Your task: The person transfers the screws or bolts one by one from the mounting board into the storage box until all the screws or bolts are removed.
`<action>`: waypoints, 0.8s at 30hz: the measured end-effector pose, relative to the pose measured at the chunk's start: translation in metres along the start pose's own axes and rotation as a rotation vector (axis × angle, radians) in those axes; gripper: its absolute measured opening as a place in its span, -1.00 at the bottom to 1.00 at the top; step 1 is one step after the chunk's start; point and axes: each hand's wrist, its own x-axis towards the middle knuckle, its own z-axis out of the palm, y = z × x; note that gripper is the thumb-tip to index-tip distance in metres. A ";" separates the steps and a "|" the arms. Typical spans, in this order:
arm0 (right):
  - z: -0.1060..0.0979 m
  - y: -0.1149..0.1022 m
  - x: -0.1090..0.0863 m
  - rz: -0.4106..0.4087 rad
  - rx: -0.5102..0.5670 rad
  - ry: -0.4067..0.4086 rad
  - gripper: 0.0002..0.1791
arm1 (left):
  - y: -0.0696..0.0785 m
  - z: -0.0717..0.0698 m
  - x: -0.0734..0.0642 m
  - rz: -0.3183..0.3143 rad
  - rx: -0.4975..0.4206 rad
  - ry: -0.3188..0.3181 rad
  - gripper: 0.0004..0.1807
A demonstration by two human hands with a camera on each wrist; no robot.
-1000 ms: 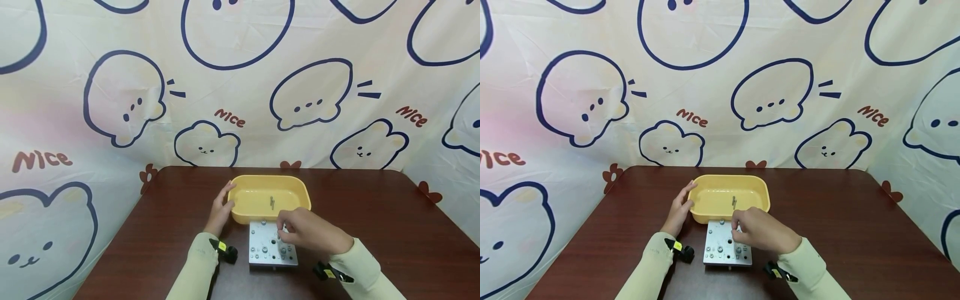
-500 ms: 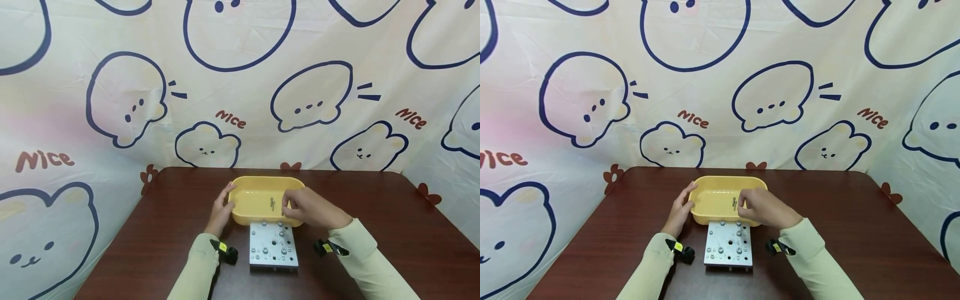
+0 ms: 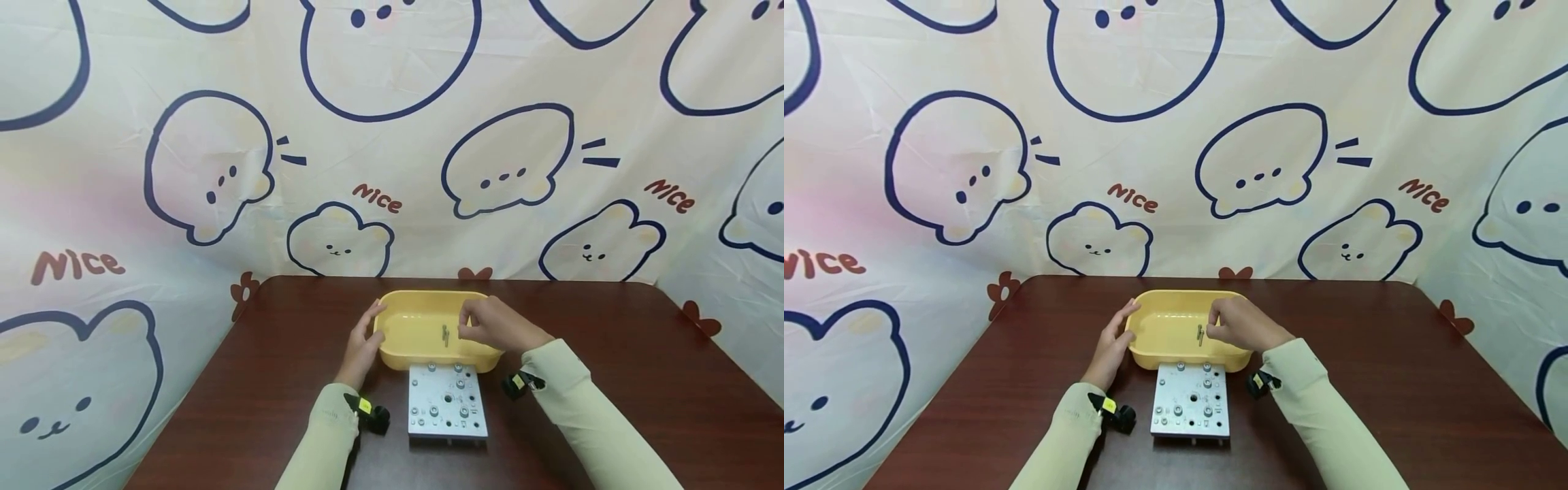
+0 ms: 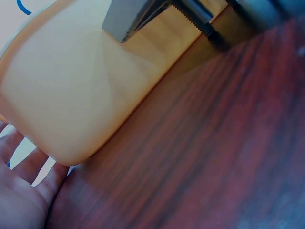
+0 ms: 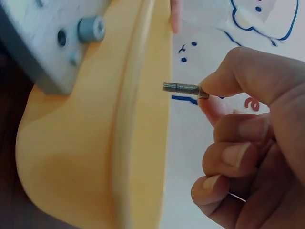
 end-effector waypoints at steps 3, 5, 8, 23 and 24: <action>0.006 0.008 0.006 0.023 0.019 0.016 -0.99 | -0.001 0.000 0.001 0.006 0.001 0.005 -0.40; 0.011 0.013 0.010 0.027 0.029 0.032 -0.98 | -0.002 -0.001 0.001 0.006 0.001 0.009 -0.39; 0.020 0.022 0.015 0.033 0.021 0.059 -0.96 | -0.002 0.000 0.000 -0.001 -0.001 0.006 -0.40; 0.033 0.043 0.033 0.075 -0.036 0.126 -0.93 | -0.002 0.000 0.000 0.031 -0.009 -0.006 -0.40; 0.034 0.045 0.034 0.073 -0.037 0.133 -0.94 | -0.001 0.000 -0.001 0.033 -0.008 -0.006 -0.40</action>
